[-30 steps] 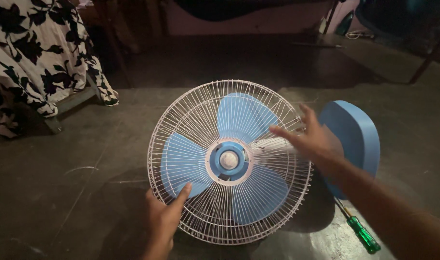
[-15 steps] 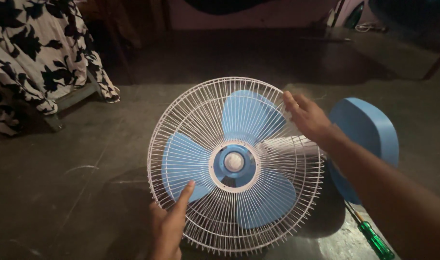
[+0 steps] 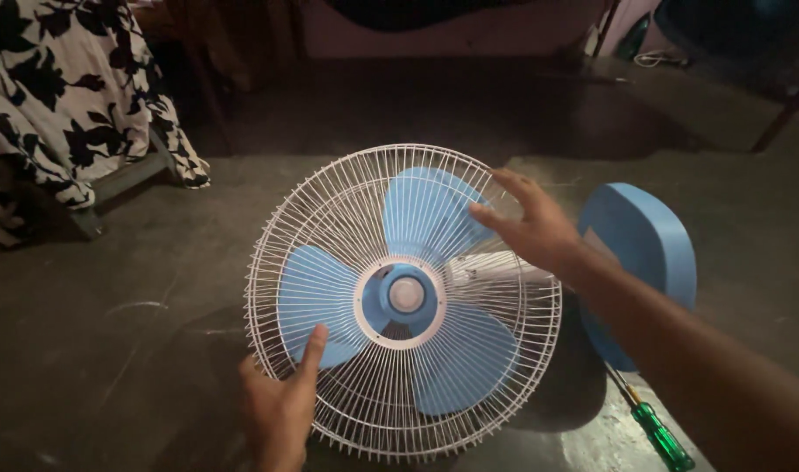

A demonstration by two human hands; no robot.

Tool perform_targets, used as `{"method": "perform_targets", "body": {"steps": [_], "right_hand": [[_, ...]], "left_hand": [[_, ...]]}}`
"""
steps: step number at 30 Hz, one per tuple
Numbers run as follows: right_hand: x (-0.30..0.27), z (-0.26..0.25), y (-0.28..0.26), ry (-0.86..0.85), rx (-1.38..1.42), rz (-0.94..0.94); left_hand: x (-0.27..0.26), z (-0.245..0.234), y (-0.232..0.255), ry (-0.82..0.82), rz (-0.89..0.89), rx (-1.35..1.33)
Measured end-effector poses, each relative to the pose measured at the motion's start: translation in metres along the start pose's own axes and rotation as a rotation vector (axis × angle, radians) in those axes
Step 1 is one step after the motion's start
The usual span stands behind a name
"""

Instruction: The person removes the front wire guard of a blue and white electric fan, then unscrews the central nut to detach the fan blades from the motor shaft. The front guard is placed aside, and the blades are removed by hand.

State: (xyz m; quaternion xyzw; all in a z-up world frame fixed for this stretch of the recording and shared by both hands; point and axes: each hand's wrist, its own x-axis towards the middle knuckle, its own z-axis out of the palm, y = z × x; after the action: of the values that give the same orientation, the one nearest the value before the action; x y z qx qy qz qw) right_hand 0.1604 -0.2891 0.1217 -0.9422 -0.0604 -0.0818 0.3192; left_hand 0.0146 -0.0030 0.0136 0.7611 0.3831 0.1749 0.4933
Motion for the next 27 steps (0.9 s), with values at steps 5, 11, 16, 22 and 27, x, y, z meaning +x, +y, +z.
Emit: {"method": "perform_targets", "body": {"steps": [5,11,16,22,27], "right_hand": [[0.008,0.005,-0.021,0.046,-0.072,-0.063],[0.011,0.007,-0.018,0.059,-0.072,-0.096],[0.011,0.01,-0.014,0.085,-0.08,-0.083],[0.003,0.005,-0.002,0.105,-0.069,-0.117],[0.002,-0.001,-0.007,0.116,-0.062,-0.169]], "left_hand": [[0.001,-0.001,0.002,-0.077,-0.096,0.026],[0.012,0.01,-0.014,-0.041,-0.09,0.279],[0.018,0.028,-0.03,-0.094,-0.102,0.011],[0.008,0.036,-0.033,-0.088,-0.12,-0.06],[-0.001,0.033,-0.03,-0.049,0.063,-0.28]]}}
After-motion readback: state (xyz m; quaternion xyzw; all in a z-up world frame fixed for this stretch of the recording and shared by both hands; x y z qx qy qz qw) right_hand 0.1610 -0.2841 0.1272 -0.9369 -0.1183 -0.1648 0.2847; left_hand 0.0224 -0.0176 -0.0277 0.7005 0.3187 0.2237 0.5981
